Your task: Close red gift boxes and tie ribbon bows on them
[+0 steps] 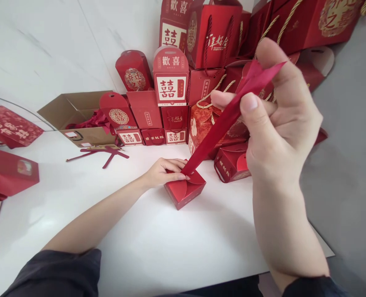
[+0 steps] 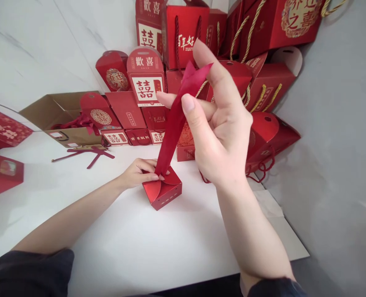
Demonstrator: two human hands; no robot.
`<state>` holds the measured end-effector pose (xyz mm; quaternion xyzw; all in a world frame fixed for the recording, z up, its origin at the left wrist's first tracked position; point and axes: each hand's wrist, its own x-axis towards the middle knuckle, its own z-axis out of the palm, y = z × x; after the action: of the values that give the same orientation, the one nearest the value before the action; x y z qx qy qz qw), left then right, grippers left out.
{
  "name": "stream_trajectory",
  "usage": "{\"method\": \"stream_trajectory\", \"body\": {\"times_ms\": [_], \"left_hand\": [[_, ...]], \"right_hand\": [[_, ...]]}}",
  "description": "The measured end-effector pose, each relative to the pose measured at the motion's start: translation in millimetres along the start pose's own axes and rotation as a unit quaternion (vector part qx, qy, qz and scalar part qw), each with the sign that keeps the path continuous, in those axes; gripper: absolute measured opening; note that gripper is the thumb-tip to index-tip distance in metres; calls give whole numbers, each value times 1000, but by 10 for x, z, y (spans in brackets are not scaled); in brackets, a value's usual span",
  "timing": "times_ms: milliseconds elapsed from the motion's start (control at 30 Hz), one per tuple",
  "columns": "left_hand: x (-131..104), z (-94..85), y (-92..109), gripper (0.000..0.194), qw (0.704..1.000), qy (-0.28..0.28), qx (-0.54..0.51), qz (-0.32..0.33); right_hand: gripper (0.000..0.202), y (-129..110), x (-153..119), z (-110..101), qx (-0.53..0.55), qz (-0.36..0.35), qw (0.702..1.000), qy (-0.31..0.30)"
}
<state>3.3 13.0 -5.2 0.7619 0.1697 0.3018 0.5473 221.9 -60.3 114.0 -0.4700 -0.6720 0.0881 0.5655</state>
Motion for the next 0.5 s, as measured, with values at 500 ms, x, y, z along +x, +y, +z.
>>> {"method": "stream_trajectory", "body": {"times_ms": [500], "left_hand": [[39, -4, 10, 16, 999, -13, 28, -18]], "right_hand": [[48, -259, -149, 48, 143, -117, 982, 38]]}}
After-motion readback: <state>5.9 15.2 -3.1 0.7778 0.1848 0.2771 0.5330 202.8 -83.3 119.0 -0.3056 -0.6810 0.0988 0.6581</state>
